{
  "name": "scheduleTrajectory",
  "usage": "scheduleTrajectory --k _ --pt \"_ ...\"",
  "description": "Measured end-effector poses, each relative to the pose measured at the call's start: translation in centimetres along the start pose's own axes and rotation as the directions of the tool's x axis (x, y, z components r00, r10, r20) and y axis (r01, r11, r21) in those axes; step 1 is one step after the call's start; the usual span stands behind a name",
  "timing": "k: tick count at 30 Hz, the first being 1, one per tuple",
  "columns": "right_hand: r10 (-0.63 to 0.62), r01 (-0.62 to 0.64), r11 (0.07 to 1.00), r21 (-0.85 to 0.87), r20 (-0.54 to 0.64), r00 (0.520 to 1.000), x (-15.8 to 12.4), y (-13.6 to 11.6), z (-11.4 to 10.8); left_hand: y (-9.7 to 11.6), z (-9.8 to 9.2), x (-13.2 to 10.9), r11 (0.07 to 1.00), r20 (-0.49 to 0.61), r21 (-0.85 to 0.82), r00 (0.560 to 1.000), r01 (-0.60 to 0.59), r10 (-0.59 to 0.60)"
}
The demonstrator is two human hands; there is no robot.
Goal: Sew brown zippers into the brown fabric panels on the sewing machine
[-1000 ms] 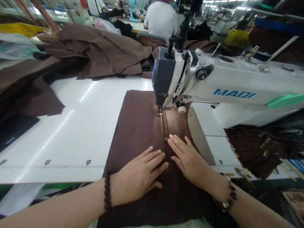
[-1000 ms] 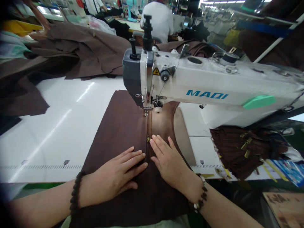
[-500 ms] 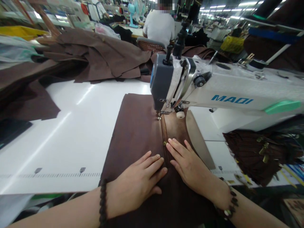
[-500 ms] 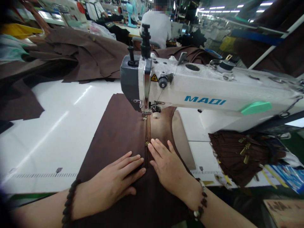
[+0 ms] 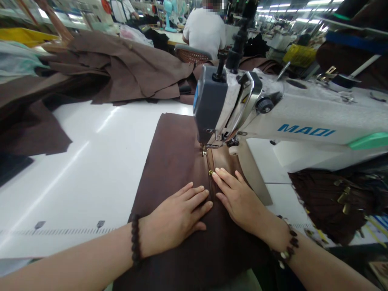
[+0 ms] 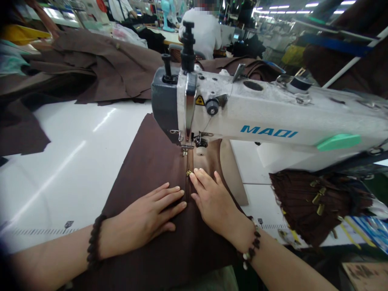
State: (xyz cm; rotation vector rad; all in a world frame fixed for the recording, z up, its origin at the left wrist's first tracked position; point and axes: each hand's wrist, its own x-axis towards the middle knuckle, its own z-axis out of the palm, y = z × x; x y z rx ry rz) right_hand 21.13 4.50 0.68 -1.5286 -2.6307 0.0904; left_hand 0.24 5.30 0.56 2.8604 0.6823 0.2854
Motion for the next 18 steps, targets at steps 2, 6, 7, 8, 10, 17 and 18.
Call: scheduleTrajectory --k 2,6,7,8,10,17,18 --pt "0.003 -0.003 1.0 0.013 -0.004 1.0 0.5 0.2 -0.1 -0.5 -0.1 0.4 1.0 0.003 0.001 1.0 0.001 -0.001" --pt "-0.001 0.001 1.0 0.01 -0.011 1.0 1.4 0.8 -0.2 -1.3 -0.3 0.9 1.0 0.007 0.004 1.0 -0.002 0.002" --pt "-0.003 0.003 1.0 0.009 -0.015 1.0 1.7 0.9 -0.2 -1.5 -0.4 1.0 1.0 0.006 0.006 1.0 -0.005 0.005" --pt "-0.004 0.004 1.0 0.011 -0.019 1.0 1.9 1.1 -0.2 -1.7 -0.4 1.1 1.0 0.006 0.007 1.0 -0.007 0.007" --pt "-0.004 0.004 1.0 0.012 -0.028 1.0 2.3 1.3 -0.1 -2.1 -0.4 1.3 1.0 0.007 0.012 1.0 -0.008 0.008" --pt "0.006 -0.006 1.0 0.011 -0.039 0.999 3.8 1.9 -0.3 -3.5 -0.7 1.9 1.0 0.012 0.006 1.0 -0.002 0.002" --pt "0.006 -0.005 1.0 0.014 -0.039 0.999 4.0 2.0 -0.3 -3.7 -0.8 2.0 1.0 0.015 0.002 1.0 0.001 -0.001"
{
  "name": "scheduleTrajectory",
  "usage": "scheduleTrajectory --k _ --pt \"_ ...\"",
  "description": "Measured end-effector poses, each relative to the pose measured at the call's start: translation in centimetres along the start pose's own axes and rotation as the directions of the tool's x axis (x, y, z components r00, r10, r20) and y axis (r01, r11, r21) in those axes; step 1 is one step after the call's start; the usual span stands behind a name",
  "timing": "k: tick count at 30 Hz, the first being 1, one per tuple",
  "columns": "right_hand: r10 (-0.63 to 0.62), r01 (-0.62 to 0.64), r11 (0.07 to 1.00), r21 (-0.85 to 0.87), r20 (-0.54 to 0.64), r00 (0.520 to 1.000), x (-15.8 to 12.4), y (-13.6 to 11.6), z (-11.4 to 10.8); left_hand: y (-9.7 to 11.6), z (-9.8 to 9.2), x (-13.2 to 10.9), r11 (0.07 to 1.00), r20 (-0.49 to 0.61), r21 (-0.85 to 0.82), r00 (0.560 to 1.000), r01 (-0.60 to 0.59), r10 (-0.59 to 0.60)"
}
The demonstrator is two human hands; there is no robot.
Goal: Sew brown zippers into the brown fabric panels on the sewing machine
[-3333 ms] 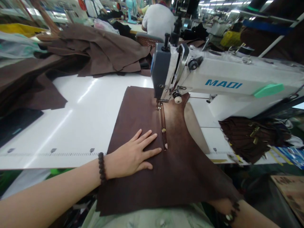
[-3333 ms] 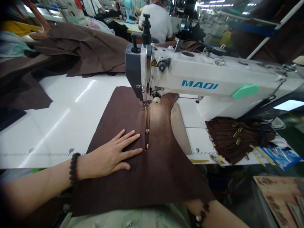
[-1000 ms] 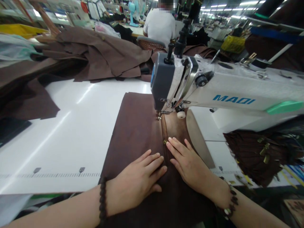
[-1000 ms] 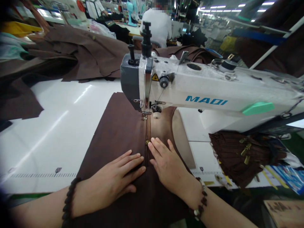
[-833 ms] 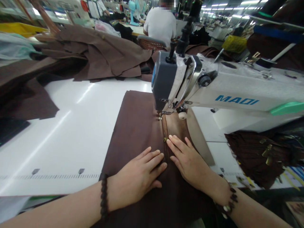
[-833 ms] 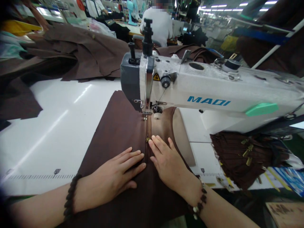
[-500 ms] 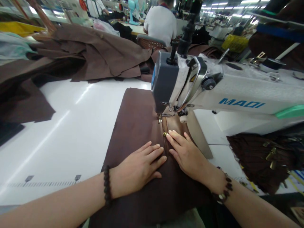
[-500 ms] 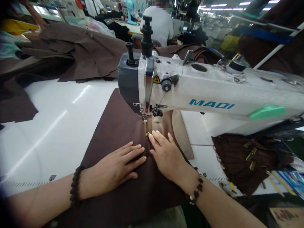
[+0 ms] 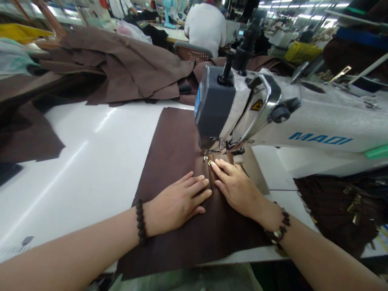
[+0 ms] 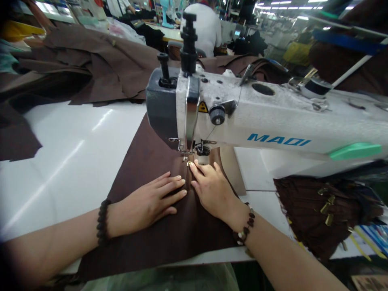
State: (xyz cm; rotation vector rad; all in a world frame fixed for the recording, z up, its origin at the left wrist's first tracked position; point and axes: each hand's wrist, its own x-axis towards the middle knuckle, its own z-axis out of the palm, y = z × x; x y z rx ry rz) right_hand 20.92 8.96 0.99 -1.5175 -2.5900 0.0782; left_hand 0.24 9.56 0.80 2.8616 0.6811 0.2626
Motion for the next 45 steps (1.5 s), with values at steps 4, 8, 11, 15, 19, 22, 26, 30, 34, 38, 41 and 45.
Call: scheduleTrajectory --k 4,8,11,15,19,22,26,30,34,38,41,45 --pt "-0.001 0.001 0.999 0.043 -0.008 1.0 0.7 0.6 0.1 -0.7 -0.2 0.3 1.0 0.013 -0.02 1.0 -0.006 0.006" --pt "0.008 -0.008 0.997 0.079 -0.008 1.0 1.2 1.1 0.3 -1.7 -0.2 0.6 0.999 -0.001 -0.032 1.0 -0.025 0.025" --pt "0.024 -0.022 0.998 0.065 -0.025 0.999 1.6 1.5 0.4 -2.4 -0.2 0.7 0.998 -0.006 -0.045 0.999 -0.036 0.036" --pt "0.014 -0.012 0.997 0.077 -0.022 1.0 2.3 2.0 0.2 -3.3 -0.2 1.2 0.997 -0.007 -0.052 0.999 -0.049 0.049" --pt "0.008 -0.009 0.989 0.149 0.006 1.0 3.1 2.3 -0.1 -3.9 -0.3 1.5 0.996 -0.002 -0.067 0.999 -0.052 0.052" --pt "0.071 -0.065 0.985 0.163 -0.031 0.997 3.4 1.9 -0.1 -4.0 -0.3 1.5 0.994 -0.019 -0.083 0.998 -0.066 0.065" --pt "0.166 -0.156 0.972 0.173 -0.041 0.985 3.6 1.1 0.1 -4.1 -0.4 1.3 0.993 -0.029 -0.084 0.996 -0.083 0.081" --pt "0.194 -0.186 0.966 0.178 -0.03 0.98 3.7 0.9 0.1 -4.3 -0.3 1.1 0.993 -0.025 -0.069 0.995 -0.098 0.096" --pt "0.217 -0.214 0.953 0.213 0.01 0.976 3.7 1.0 0.1 -4.6 -0.3 1.1 0.991 -0.021 -0.058 0.993 -0.121 0.12" --pt "0.206 -0.208 0.959 0.194 0.028 0.978 3.5 1.0 0.3 -4.2 -0.3 1.3 0.991 -0.004 -0.061 0.993 -0.117 0.117" --pt "0.178 -0.178 0.966 0.19 0.015 0.984 3.4 1.1 0.5 -3.1 -0.2 1.5 0.999 0.012 -0.036 1.0 -0.022 0.023" --pt "0.167 -0.168 0.968 0.187 0.023 0.986 3.4 1.2 0.4 -1.8 0.0 1.5 0.998 -0.018 -0.019 0.998 0.052 -0.053"
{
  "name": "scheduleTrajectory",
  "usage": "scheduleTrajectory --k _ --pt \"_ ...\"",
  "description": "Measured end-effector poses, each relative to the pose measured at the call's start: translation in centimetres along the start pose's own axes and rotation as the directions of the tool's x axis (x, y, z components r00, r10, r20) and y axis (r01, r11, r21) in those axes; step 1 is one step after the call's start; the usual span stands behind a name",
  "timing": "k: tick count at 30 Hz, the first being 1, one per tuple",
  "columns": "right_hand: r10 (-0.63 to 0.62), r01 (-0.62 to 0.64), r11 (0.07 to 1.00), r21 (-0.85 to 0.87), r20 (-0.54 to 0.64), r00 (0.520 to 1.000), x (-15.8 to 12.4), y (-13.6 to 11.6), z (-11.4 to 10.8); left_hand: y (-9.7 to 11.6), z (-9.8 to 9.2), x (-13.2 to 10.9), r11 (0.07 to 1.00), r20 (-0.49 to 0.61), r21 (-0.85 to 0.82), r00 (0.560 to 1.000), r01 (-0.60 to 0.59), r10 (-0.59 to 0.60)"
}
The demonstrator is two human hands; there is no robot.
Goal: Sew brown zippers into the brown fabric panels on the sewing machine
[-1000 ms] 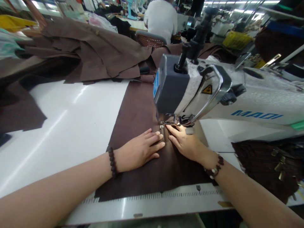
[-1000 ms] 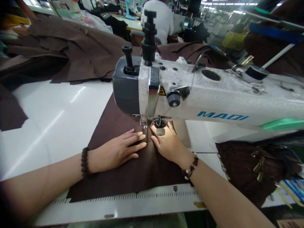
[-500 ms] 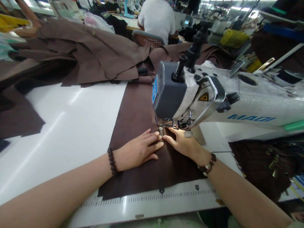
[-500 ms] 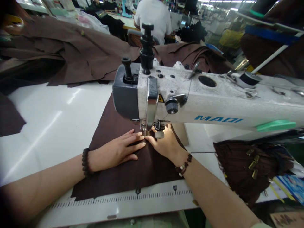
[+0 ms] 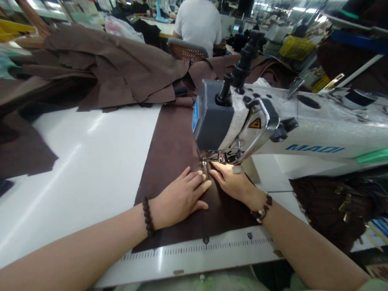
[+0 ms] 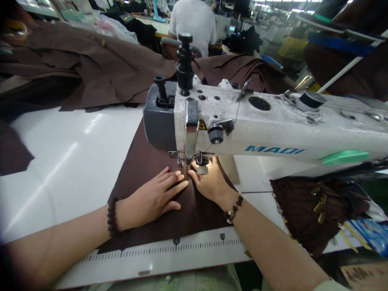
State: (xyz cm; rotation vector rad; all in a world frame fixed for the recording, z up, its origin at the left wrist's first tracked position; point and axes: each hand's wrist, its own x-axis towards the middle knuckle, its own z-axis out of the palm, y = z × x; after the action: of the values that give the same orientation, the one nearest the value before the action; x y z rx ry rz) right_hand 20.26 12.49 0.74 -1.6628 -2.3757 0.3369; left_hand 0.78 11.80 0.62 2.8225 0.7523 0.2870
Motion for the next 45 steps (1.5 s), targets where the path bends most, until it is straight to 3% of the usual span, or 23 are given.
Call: scheduleTrajectory --k 18,45 --pt "-0.089 0.085 0.993 -0.076 -0.051 0.995 -0.3 0.3 0.4 -0.3 0.2 -0.3 0.999 -0.044 0.022 0.999 -0.029 0.03" --pt "-0.006 0.005 0.994 -0.111 -0.013 1.0 1.4 0.8 0.6 -2.5 -0.2 0.6 0.999 -0.008 -0.018 0.999 -0.051 0.051"
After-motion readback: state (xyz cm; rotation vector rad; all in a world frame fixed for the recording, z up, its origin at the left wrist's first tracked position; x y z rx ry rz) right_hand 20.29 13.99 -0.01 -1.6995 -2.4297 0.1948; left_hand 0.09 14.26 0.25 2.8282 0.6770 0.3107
